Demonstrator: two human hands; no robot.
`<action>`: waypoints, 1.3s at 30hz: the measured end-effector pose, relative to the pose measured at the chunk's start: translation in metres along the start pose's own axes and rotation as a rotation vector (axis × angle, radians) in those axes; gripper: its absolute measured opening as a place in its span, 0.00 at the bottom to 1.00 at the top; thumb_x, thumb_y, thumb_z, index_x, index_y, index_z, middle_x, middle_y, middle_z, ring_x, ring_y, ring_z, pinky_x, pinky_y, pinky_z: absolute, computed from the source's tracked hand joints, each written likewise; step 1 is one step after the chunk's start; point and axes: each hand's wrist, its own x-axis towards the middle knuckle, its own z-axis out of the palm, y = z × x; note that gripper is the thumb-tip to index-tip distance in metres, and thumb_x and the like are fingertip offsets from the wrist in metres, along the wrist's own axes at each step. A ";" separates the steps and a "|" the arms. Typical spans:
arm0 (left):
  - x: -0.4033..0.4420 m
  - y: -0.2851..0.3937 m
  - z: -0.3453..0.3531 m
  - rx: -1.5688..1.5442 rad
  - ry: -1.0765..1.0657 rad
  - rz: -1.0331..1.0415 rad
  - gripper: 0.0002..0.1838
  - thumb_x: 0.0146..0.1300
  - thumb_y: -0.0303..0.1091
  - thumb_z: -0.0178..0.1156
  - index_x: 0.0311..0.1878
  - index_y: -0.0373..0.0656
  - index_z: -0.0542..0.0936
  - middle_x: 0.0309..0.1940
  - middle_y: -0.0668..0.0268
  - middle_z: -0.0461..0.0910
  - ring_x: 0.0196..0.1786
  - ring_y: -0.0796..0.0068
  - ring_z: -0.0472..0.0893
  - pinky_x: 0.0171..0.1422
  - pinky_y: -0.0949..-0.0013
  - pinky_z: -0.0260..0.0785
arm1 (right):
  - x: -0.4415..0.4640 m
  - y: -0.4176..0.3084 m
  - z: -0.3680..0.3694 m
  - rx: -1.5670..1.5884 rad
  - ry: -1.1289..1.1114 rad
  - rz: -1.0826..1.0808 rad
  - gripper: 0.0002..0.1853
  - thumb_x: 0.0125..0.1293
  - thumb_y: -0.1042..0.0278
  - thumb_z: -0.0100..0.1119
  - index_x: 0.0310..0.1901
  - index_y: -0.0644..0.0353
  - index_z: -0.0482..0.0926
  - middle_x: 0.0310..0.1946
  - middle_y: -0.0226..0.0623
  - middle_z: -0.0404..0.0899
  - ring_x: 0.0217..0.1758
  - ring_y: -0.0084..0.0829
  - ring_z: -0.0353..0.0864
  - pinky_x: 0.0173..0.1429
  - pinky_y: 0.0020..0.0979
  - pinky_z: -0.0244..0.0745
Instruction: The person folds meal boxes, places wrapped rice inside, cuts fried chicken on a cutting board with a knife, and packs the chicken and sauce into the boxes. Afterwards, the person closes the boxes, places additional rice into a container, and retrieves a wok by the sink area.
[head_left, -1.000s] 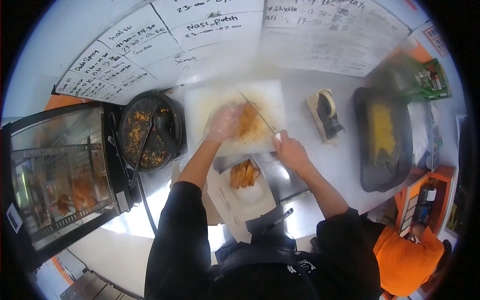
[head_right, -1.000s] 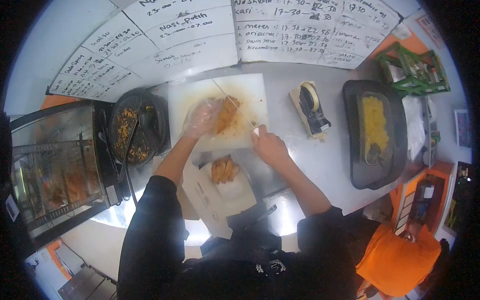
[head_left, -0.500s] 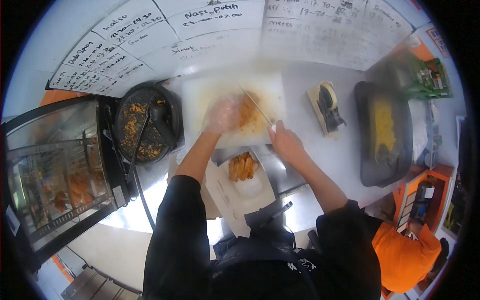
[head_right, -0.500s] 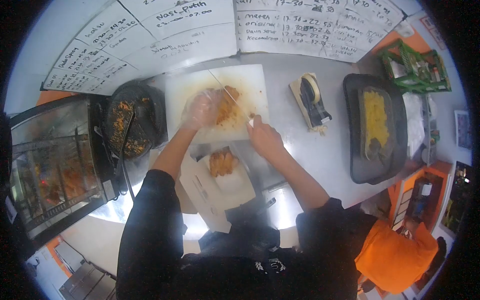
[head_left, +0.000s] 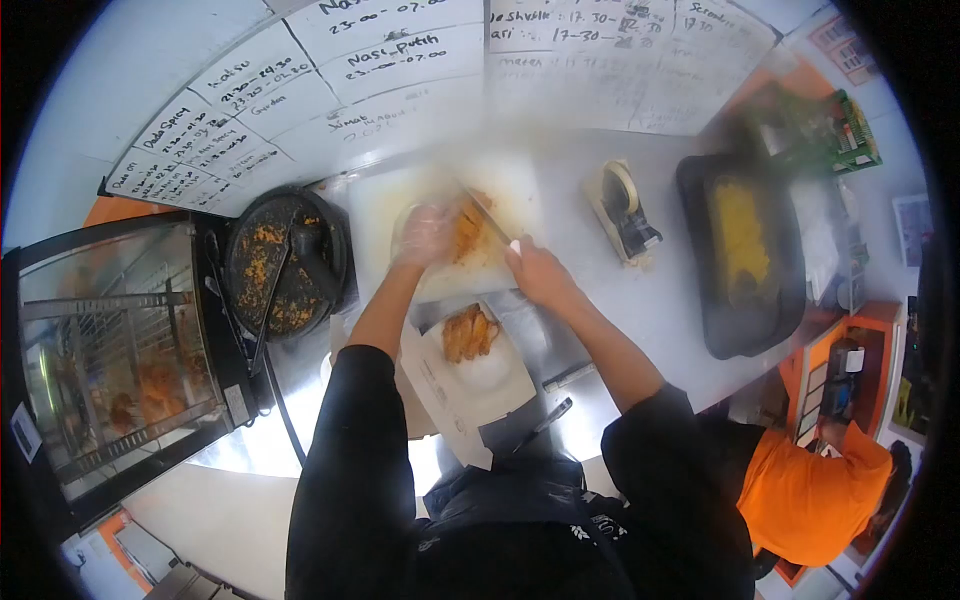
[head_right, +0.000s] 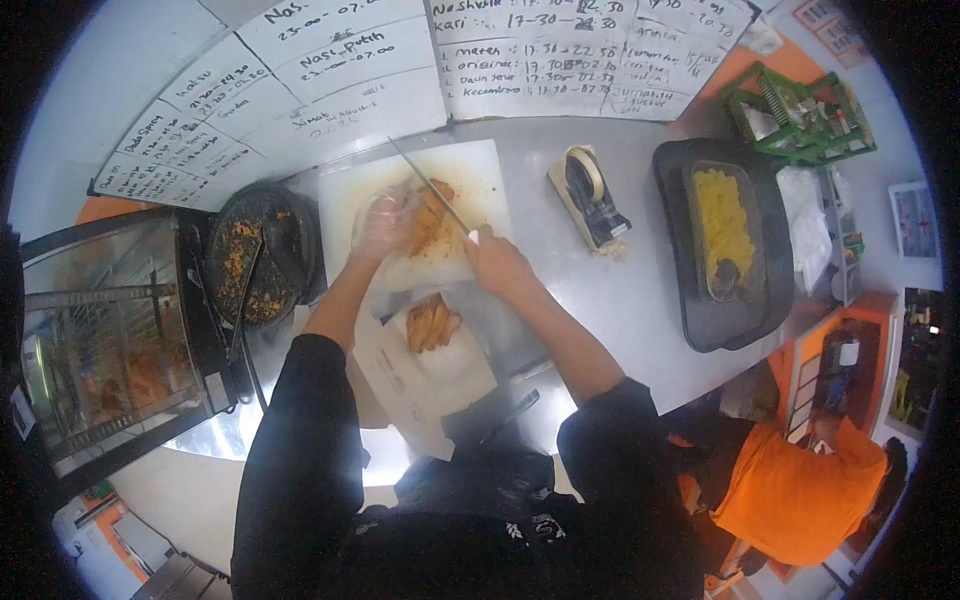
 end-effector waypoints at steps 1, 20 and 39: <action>0.001 -0.002 -0.002 0.037 0.008 0.028 0.22 0.66 0.40 0.53 0.61 0.42 0.73 0.45 0.48 0.80 0.51 0.50 0.78 0.57 0.56 0.70 | -0.006 -0.002 -0.009 -0.001 -0.017 0.023 0.22 0.73 0.50 0.45 0.52 0.64 0.66 0.39 0.63 0.79 0.45 0.62 0.78 0.50 0.54 0.73; 0.022 0.025 -0.020 0.769 -0.539 0.482 0.54 0.37 0.29 0.76 0.71 0.55 0.60 0.73 0.56 0.52 0.62 0.49 0.71 0.66 0.60 0.70 | -0.142 0.089 0.021 0.234 0.060 0.271 0.23 0.75 0.50 0.43 0.48 0.67 0.70 0.23 0.53 0.79 0.31 0.49 0.82 0.37 0.44 0.74; -0.014 0.049 -0.067 0.365 -0.438 0.179 0.41 0.41 0.30 0.72 0.63 0.48 0.67 0.53 0.55 0.75 0.53 0.51 0.78 0.57 0.58 0.73 | -0.160 0.082 0.027 0.363 0.053 0.262 0.22 0.75 0.52 0.43 0.46 0.68 0.72 0.19 0.43 0.74 0.21 0.36 0.74 0.29 0.37 0.68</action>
